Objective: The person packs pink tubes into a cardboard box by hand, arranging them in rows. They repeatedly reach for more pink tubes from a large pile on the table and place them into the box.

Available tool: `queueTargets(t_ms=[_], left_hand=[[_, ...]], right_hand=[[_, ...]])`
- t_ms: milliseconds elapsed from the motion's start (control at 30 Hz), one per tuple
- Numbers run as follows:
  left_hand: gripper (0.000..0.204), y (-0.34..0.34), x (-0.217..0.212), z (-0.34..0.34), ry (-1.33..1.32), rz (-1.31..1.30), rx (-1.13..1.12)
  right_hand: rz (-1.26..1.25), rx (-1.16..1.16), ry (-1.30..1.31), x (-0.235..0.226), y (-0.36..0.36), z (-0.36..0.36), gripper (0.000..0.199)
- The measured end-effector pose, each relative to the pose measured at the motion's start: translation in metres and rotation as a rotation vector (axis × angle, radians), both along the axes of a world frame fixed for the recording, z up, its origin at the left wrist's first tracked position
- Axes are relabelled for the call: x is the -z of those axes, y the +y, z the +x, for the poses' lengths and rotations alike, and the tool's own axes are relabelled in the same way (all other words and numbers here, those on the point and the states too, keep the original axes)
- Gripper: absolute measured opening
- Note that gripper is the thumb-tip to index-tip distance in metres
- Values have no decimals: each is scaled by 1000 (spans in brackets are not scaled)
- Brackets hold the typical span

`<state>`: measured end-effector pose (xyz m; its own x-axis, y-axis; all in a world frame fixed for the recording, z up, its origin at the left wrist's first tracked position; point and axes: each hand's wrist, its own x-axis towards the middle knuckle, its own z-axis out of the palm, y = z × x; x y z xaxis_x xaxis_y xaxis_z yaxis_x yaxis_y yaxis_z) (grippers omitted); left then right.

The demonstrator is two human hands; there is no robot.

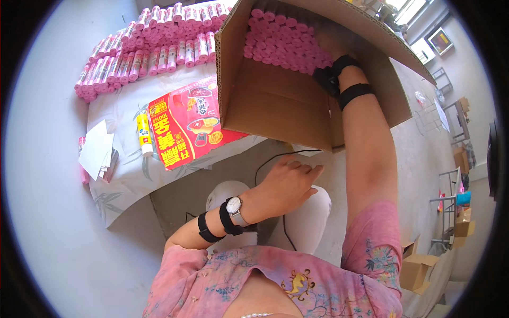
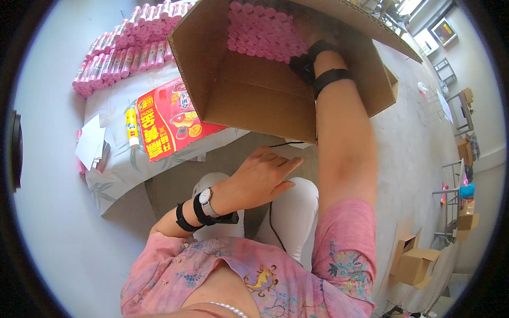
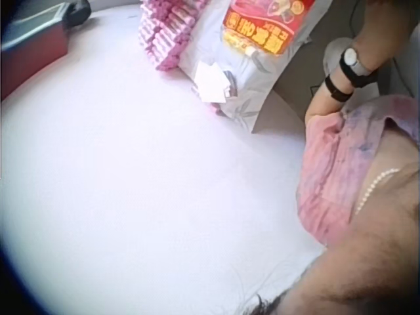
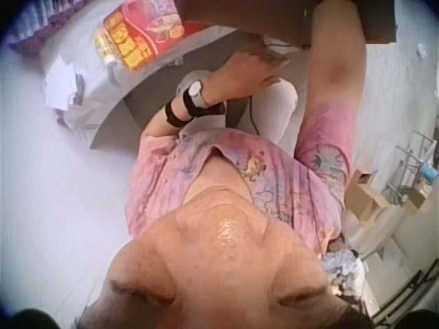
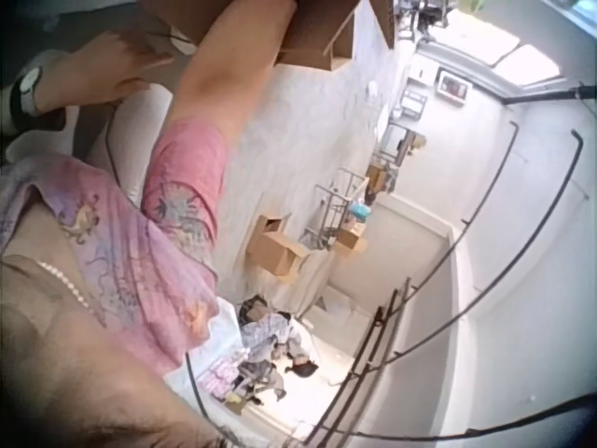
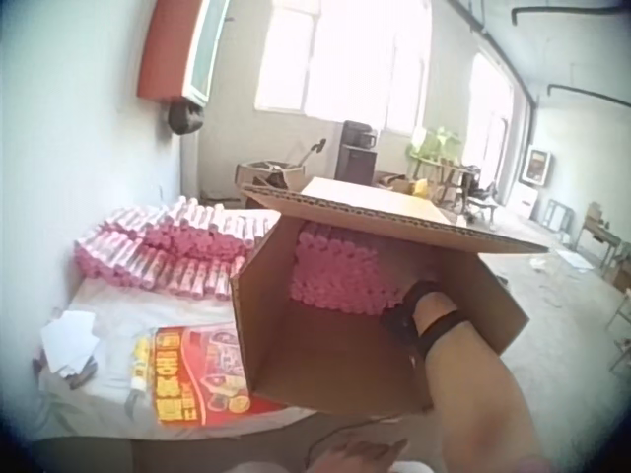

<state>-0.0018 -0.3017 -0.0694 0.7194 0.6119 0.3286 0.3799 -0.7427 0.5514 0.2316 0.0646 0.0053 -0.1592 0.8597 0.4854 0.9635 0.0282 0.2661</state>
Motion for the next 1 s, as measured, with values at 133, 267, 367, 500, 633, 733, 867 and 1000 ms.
queueTargets(t_ms=[133,267,367,500,633,733,867,1000], left_hand=[[50,2,7,-18,40,-4,-71],[42,3,30,-3,84,-37,37],[36,3,51,6,170,-167,106],[33,0,91,0,130,-284,155],[32,8,120,-1,37,-455,173],[33,14,124,1,-8,-614,155],[32,17,127,4,-14,-591,149],[31,20,138,4,-21,-580,123]], right_hand=[[-84,14,334,-17,-92,-111,51],[-133,162,204,-13,-132,-136,56],[446,-203,251,37,-148,-120,56],[363,-202,340,50,-151,-96,69],[379,-64,437,56,-144,-81,69],[403,-52,446,55,-138,-74,71],[375,-25,476,52,-135,-71,69],[414,-50,471,53,-135,-78,67]])
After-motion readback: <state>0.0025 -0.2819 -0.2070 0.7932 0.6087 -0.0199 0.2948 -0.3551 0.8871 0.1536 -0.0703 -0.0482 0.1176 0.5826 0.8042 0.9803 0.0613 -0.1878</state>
